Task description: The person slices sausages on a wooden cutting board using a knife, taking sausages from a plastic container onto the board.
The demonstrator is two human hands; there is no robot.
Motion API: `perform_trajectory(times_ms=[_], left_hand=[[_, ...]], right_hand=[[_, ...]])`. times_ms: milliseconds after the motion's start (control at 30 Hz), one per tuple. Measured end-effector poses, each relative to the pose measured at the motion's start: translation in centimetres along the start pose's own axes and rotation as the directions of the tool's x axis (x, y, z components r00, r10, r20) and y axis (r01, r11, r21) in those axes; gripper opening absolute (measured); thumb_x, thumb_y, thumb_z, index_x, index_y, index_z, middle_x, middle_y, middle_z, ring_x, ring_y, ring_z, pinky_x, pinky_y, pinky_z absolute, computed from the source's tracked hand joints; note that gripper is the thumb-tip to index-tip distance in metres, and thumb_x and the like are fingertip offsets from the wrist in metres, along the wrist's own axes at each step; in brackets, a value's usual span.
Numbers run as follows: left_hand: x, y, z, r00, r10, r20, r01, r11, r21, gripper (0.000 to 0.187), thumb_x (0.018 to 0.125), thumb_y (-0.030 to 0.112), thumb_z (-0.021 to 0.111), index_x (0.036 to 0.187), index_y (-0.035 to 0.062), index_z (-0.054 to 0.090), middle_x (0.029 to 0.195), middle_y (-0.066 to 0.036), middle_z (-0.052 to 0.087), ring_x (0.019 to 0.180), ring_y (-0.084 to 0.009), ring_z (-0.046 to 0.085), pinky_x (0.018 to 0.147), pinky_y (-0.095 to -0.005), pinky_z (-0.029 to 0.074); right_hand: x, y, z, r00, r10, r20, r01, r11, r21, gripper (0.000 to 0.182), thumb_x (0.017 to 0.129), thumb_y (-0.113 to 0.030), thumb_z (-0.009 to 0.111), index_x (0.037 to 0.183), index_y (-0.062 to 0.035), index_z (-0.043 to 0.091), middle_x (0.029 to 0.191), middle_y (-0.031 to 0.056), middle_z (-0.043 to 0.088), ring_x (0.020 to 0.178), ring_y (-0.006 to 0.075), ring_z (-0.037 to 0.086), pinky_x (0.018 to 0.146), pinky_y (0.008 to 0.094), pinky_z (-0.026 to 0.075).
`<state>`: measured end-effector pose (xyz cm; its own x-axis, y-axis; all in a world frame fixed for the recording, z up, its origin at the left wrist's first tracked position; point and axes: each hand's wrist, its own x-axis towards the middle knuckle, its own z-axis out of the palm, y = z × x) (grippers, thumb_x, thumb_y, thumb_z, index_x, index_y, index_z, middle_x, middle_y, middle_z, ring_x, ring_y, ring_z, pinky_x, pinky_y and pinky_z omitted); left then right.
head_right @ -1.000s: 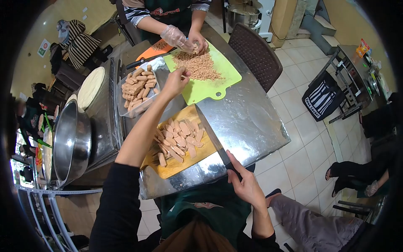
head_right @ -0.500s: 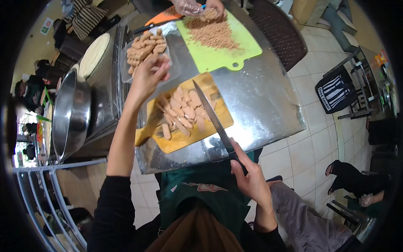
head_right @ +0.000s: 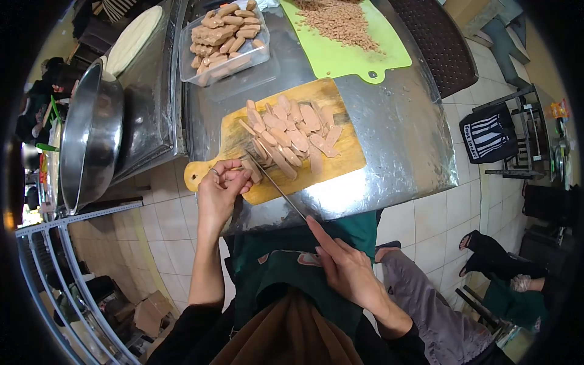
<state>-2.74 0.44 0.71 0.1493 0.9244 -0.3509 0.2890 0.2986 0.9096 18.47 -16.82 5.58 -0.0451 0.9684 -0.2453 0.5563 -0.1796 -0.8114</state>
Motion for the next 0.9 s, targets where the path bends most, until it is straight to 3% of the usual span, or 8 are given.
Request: perform_trajectory(times_ms=[200,467,900], left_hand=[[-0.1,-0.9,0.6,0.999,-0.031,-0.041,0.020,0.970,-0.241,0.028,0.091,0.007,0.072,0.110,-0.0049,0.056,0.081,-0.007,0.069,0.071,-0.0096,0.065,0.065,-0.0202,0.053],[0.0,-0.3,1.1,0.995,-0.061,-0.075,0.047,0.983,-0.176,0.024,0.091,0.007,0.072,0.106,-0.0022,0.055,0.081,-0.007,0.069,0.070,-0.0098,0.066,0.063,-0.0205,0.052],[-0.1,0.5,1.4,0.989,-0.110,-0.103,0.101,0.991,-0.090,0.017,0.091,0.001,0.067,0.102,-0.0008,0.054,0.083,-0.007,0.066,0.072,-0.0085,0.064,0.063,-0.0201,0.050]], right_hand=[[1.5,0.0,0.4,0.998,-0.060,-0.018,0.061,0.997,0.040,0.061,0.093,-0.001,0.058,0.150,-0.0132,0.041,0.082,0.0187,0.064,0.073,0.0387,0.064,0.066,0.0447,0.051],[0.9,-1.2,-0.9,1.000,0.010,0.022,-0.008,0.998,-0.055,0.064,0.089,0.002,0.060,0.149,-0.0150,0.043,0.075,0.0133,0.056,0.063,0.0327,0.059,0.060,0.0429,0.050],[1.7,-2.5,-3.2,0.933,0.191,0.304,-0.178,0.981,-0.072,0.079,0.085,0.003,0.060,0.154,-0.0258,0.033,0.084,0.0121,0.052,0.061,0.0328,0.059,0.056,0.0451,0.052]])
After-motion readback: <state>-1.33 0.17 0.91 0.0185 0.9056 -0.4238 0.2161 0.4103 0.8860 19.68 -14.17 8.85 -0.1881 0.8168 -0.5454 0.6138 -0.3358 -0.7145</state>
